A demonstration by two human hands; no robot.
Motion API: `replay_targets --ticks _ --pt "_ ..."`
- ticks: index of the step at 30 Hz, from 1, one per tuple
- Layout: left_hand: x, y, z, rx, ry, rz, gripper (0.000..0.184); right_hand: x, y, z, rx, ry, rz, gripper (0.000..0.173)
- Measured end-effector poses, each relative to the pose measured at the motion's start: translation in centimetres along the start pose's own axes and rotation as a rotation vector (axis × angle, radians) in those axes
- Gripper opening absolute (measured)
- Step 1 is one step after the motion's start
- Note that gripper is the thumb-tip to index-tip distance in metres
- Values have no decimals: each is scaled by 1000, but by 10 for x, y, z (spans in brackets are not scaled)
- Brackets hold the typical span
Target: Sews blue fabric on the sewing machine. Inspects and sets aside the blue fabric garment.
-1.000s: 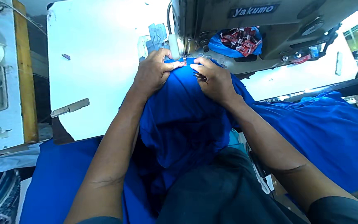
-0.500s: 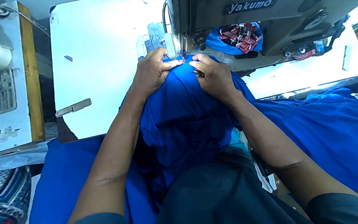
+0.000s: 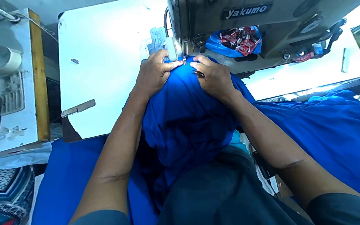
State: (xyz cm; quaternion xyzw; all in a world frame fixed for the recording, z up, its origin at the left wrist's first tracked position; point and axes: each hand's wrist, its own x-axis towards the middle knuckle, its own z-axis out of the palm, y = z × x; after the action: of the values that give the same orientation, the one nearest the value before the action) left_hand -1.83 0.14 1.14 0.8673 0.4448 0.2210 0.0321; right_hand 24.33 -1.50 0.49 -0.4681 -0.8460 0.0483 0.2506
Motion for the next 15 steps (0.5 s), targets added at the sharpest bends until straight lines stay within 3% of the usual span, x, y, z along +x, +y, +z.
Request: replay_targets --ticks 15 --pt "0 0 -1 -7 -25 -19 45 1 -3 0 -36 -29 8 38"
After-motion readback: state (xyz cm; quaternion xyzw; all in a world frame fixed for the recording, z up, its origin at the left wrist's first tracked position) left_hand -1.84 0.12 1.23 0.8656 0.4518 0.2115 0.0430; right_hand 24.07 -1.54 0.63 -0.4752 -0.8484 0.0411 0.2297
